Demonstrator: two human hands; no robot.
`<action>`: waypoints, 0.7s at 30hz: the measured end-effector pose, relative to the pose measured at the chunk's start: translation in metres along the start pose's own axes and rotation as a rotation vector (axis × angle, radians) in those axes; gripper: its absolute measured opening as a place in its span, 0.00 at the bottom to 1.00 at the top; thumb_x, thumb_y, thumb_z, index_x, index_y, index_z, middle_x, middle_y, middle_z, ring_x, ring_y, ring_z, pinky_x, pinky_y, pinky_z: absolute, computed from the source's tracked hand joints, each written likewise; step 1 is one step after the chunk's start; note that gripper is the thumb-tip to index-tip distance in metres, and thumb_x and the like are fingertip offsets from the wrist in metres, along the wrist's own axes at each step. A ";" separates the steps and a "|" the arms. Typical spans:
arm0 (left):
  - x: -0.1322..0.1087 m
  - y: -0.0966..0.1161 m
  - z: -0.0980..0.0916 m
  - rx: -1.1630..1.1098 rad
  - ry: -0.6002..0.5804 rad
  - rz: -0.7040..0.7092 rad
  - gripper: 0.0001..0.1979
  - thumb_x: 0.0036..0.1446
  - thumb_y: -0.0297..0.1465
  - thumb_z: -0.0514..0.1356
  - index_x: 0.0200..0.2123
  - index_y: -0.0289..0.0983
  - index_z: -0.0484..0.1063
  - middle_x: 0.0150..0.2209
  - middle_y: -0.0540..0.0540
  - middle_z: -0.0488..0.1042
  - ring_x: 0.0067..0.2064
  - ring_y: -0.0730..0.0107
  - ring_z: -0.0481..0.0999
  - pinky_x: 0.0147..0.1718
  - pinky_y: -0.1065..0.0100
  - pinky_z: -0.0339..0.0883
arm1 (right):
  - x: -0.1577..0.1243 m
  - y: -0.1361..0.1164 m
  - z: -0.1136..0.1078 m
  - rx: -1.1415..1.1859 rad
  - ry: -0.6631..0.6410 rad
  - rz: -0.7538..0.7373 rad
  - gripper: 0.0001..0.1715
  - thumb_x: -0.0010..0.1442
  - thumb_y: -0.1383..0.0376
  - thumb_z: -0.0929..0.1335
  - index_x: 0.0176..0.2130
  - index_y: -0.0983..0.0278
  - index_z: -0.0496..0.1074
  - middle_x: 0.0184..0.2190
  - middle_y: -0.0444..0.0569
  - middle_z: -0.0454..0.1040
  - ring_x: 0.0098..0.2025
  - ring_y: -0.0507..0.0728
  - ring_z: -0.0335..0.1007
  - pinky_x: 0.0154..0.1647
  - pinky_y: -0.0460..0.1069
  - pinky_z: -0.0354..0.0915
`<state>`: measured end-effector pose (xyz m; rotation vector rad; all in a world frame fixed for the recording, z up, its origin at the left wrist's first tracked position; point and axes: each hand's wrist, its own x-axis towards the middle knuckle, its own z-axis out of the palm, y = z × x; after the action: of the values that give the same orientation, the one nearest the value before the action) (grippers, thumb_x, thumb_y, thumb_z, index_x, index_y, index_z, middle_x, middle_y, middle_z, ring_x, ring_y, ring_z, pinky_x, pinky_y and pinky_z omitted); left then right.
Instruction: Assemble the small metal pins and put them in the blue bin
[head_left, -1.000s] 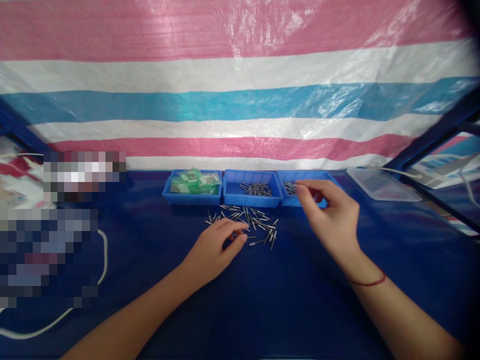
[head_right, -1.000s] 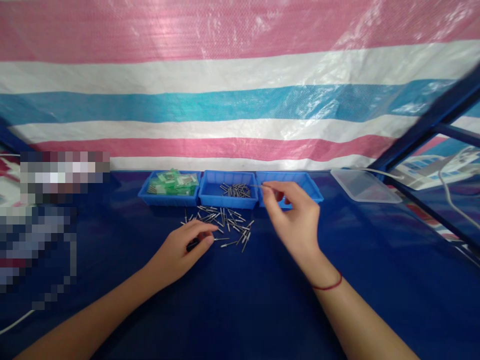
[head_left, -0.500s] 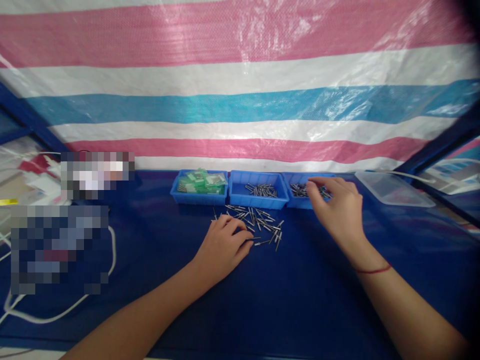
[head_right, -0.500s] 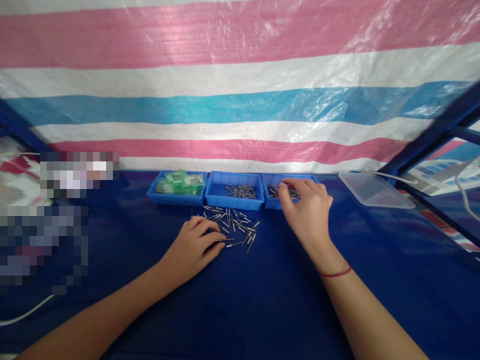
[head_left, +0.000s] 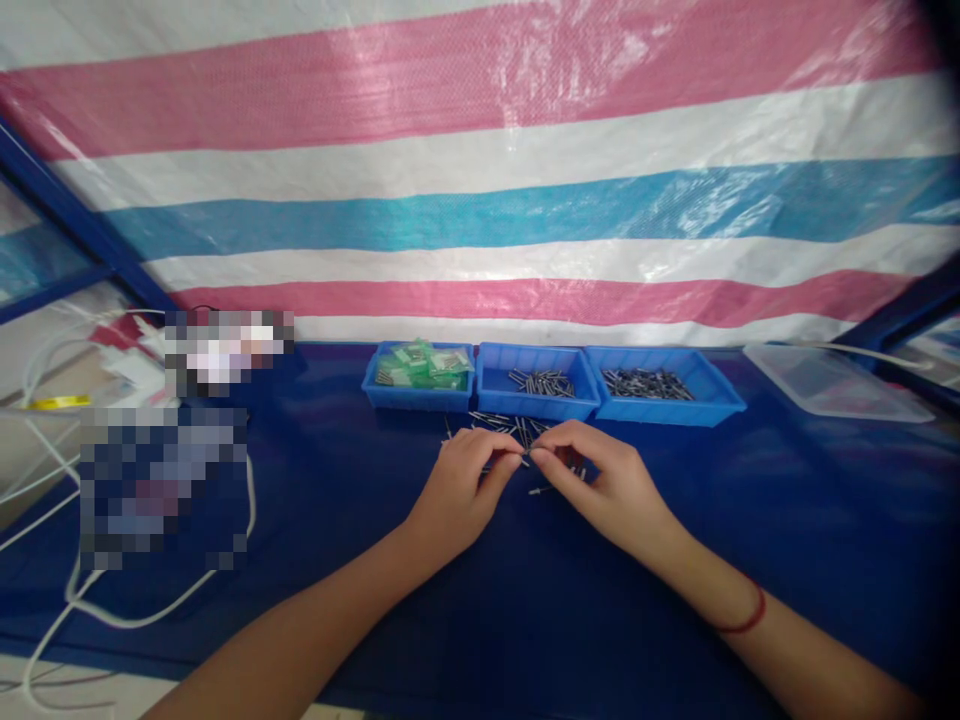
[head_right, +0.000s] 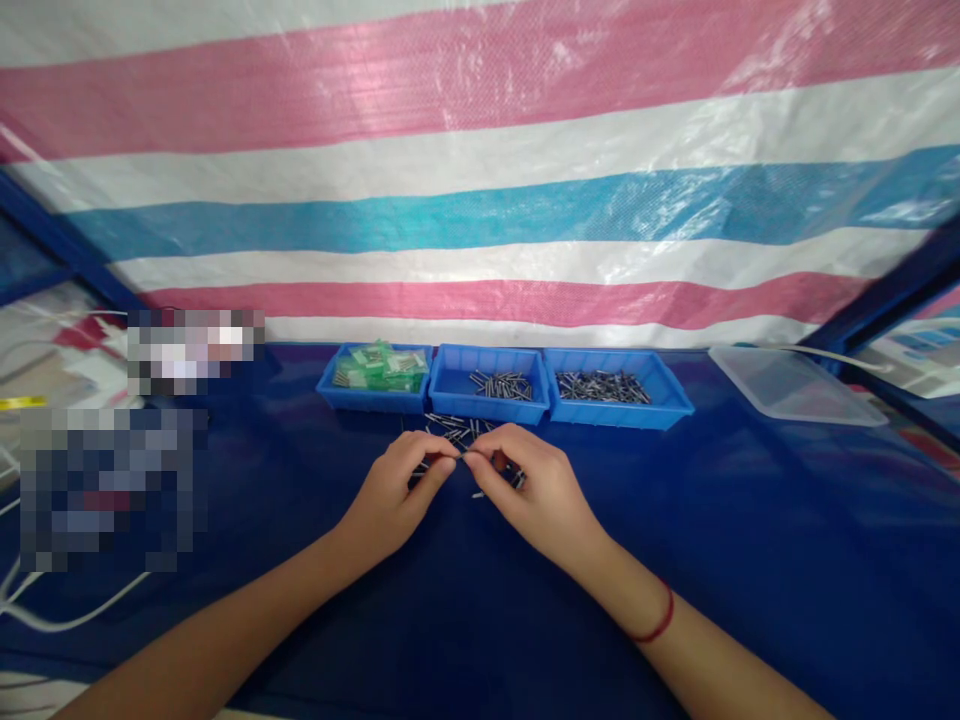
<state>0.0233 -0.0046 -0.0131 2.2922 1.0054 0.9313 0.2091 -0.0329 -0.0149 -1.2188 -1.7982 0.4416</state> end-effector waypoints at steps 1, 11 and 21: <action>0.000 0.000 0.000 -0.044 0.008 0.001 0.06 0.64 0.31 0.55 0.39 0.37 0.70 0.37 0.48 0.75 0.40 0.69 0.71 0.41 0.67 0.61 | -0.001 -0.002 0.002 0.028 0.004 0.007 0.06 0.61 0.63 0.66 0.34 0.61 0.71 0.28 0.44 0.71 0.29 0.51 0.66 0.30 0.47 0.62; -0.002 0.003 0.002 -0.139 0.015 -0.056 0.05 0.60 0.32 0.59 0.37 0.37 0.71 0.36 0.48 0.76 0.38 0.68 0.74 0.40 0.67 0.66 | -0.006 -0.004 0.009 0.171 0.041 0.109 0.07 0.60 0.60 0.67 0.34 0.61 0.70 0.29 0.46 0.71 0.30 0.53 0.66 0.29 0.49 0.64; -0.001 0.003 0.003 -0.129 -0.040 0.020 0.06 0.61 0.32 0.58 0.37 0.36 0.73 0.37 0.46 0.76 0.40 0.69 0.74 0.42 0.67 0.66 | -0.005 -0.012 0.006 0.109 0.022 0.004 0.05 0.61 0.65 0.66 0.33 0.61 0.71 0.27 0.45 0.71 0.27 0.52 0.66 0.27 0.49 0.62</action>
<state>0.0262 -0.0074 -0.0137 2.2083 0.8816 0.9265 0.1977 -0.0414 -0.0117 -1.1476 -1.7307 0.5205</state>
